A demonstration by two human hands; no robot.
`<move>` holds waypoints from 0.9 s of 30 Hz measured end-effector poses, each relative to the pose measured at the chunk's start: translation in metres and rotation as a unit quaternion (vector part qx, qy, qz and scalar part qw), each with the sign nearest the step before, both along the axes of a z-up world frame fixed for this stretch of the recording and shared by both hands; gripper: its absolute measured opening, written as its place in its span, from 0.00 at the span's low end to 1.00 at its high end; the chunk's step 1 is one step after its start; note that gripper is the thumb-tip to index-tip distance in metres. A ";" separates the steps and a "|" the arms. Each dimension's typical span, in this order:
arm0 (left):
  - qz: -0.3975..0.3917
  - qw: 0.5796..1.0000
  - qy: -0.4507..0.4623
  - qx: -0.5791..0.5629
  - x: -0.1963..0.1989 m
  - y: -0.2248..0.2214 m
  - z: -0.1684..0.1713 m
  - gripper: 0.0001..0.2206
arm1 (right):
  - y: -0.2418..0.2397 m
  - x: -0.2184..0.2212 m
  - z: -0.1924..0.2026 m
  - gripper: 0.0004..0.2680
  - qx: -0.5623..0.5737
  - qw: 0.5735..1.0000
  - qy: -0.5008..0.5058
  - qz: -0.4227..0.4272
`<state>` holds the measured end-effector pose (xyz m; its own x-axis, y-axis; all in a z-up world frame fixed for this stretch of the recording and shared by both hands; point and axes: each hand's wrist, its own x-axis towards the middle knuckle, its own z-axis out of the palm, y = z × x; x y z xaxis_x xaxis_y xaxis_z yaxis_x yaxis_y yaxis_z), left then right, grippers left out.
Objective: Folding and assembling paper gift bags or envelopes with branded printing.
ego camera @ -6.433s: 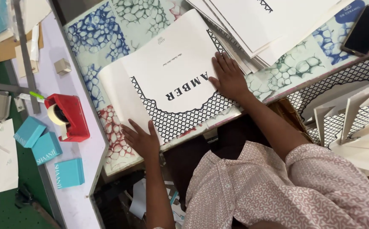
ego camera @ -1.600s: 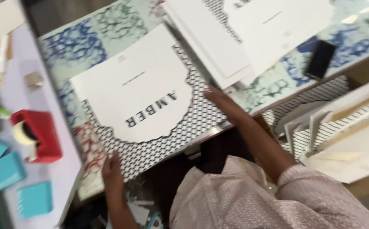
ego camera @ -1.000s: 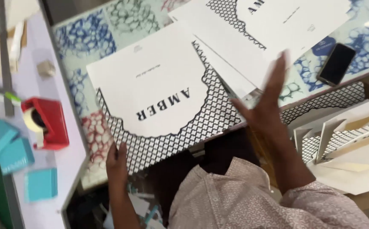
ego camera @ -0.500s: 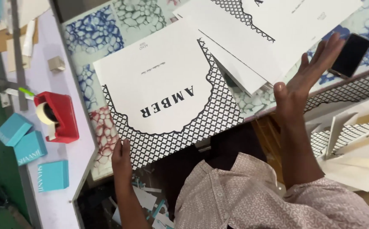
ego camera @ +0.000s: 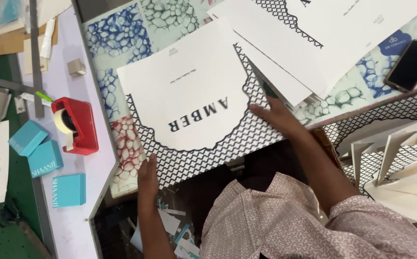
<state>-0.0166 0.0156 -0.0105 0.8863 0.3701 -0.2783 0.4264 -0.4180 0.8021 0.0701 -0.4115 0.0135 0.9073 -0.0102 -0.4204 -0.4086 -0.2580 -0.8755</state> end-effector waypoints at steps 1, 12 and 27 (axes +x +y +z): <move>-0.006 1.000 0.024 -0.006 -0.003 0.002 -0.005 0.24 | 0.004 0.003 -0.010 0.21 -0.016 0.999 0.023 0.025; -0.002 0.927 -0.039 -0.374 0.012 0.026 -0.097 0.25 | 0.038 0.023 -0.050 0.27 -0.120 0.991 -0.050 -0.023; -0.066 0.970 0.038 -0.233 0.078 0.024 -0.003 0.29 | 0.004 0.075 -0.068 0.41 -0.136 0.966 0.035 0.215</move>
